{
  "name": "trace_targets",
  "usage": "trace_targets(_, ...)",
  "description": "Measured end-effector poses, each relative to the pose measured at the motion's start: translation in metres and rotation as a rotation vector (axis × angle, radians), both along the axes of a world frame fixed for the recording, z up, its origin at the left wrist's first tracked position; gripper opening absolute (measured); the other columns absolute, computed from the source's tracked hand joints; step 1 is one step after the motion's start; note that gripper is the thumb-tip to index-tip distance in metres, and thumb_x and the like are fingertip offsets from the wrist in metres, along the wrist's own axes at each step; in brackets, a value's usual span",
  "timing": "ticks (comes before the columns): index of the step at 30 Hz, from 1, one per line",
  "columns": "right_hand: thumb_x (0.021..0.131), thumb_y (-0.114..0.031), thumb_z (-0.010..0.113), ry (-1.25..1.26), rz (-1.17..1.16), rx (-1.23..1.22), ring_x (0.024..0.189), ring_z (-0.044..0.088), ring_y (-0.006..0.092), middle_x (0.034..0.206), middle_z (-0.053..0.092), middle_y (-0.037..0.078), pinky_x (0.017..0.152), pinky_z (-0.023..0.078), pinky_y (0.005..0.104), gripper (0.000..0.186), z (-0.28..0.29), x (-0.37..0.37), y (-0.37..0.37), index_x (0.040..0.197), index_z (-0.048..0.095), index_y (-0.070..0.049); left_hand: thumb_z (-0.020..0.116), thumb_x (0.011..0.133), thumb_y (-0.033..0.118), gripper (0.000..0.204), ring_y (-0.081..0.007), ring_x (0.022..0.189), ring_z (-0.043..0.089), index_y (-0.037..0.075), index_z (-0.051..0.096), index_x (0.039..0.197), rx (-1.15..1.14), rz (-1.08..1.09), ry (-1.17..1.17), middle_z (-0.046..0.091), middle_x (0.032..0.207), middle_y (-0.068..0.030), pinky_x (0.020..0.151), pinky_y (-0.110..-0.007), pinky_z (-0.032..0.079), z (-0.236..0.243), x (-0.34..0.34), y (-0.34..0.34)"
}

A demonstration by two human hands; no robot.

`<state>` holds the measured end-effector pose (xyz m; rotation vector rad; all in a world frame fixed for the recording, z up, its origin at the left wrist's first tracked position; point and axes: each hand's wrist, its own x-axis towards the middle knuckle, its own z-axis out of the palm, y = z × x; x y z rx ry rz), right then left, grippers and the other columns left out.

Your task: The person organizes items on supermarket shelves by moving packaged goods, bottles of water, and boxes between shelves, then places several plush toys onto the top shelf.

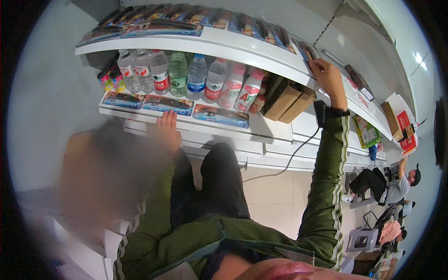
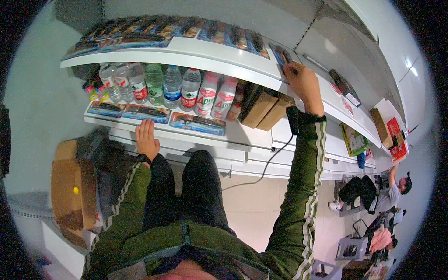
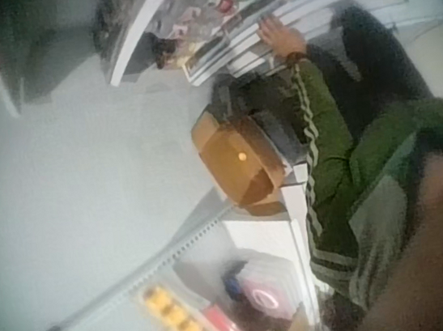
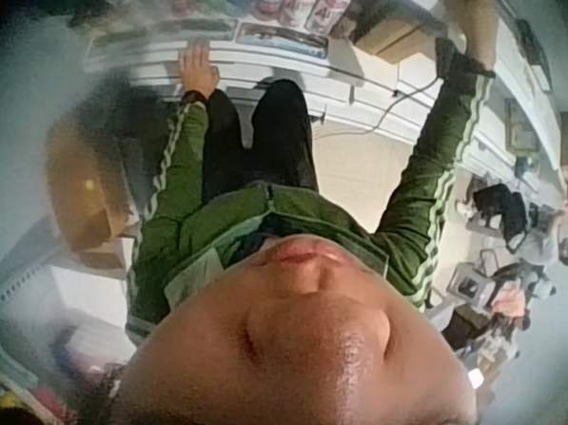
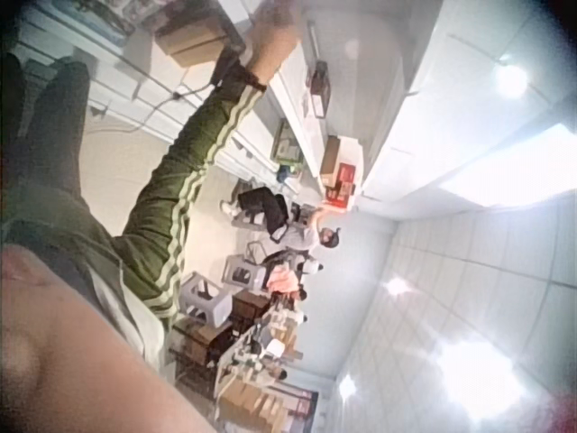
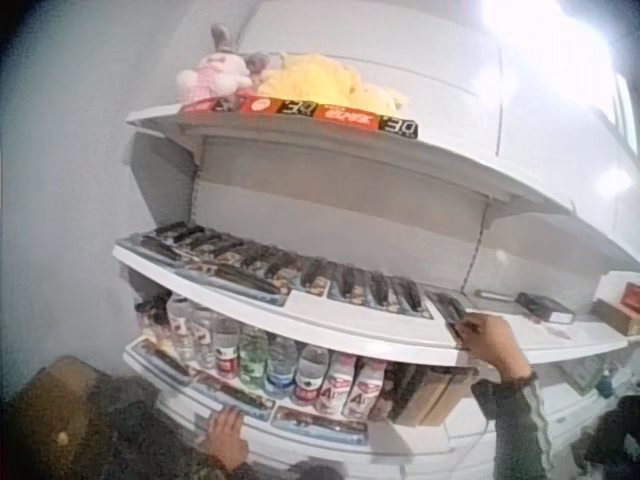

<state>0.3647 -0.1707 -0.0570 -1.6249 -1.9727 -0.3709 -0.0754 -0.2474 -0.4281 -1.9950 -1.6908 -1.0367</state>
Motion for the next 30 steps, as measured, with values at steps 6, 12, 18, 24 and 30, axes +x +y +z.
trace_targets(6,0.087,-0.010,0.068,0.075,-0.118,0.154,0.081,0.070,0.0374,0.087,0.071,0.021,0.069,0.052,0.0414,0.040,-0.009,0.032,-0.054,0.122,0.047,-0.011,0.054,0.074,0.008,0.073,-0.0323,0.144,0.026,0.005,0.036,0.145,0.023,0.024,0.017,0.035,0.152,-0.0115,0.117,-0.055,0.018,-0.008,0.000,0.008)
trace_targets(12,0.092,-0.003,0.062,0.322,-0.124,0.268,0.094,0.069,0.0238,0.101,0.071,0.018,0.083,0.052,0.0361,0.049,-0.016,0.061,-0.111,0.136,0.044,-0.010,0.052,0.077,0.007,0.068,-0.0324,0.143,0.028,0.004,0.038,0.143,0.079,0.029,-0.006,0.038,0.150,-0.0122,0.117,-0.054,0.016,-0.011,0.001,0.010)
trace_targets(18,0.092,-0.008,0.067,0.764,0.350,0.017,0.107,0.063,0.0216,0.114,0.067,0.017,0.087,0.049,0.0294,0.045,-0.101,0.134,-0.160,0.128,0.041,-0.010,0.055,0.075,0.009,0.068,-0.0302,0.142,0.032,0.005,0.040,0.141,0.088,0.019,-0.011,0.042,0.148,-0.0108,0.116,-0.053,0.019,-0.009,0.009,0.020)
trace_targets(24,0.089,0.009,0.062,0.701,0.258,-0.159,0.107,0.064,0.0212,0.107,0.069,0.014,0.088,0.049,0.0299,0.027,-0.215,0.109,-0.109,0.100,0.043,-0.005,0.054,0.074,0.009,0.068,-0.0313,0.140,0.034,0.005,0.040,0.141,0.171,0.052,0.012,0.043,0.147,-0.0112,0.115,-0.055,0.020,-0.012,0.003,0.015)
trace_targets(30,0.091,0.008,0.057,0.576,0.171,-0.141,0.096,0.067,0.0228,0.108,0.070,0.016,0.083,0.049,0.0286,0.024,-0.268,0.072,-0.072,0.098,0.040,-0.006,0.054,0.073,0.010,0.068,-0.0320,0.140,0.035,0.005,0.041,0.140,0.135,0.066,0.005,0.043,0.147,-0.0112,0.115,-0.055,0.021,-0.009,0.002,0.013)
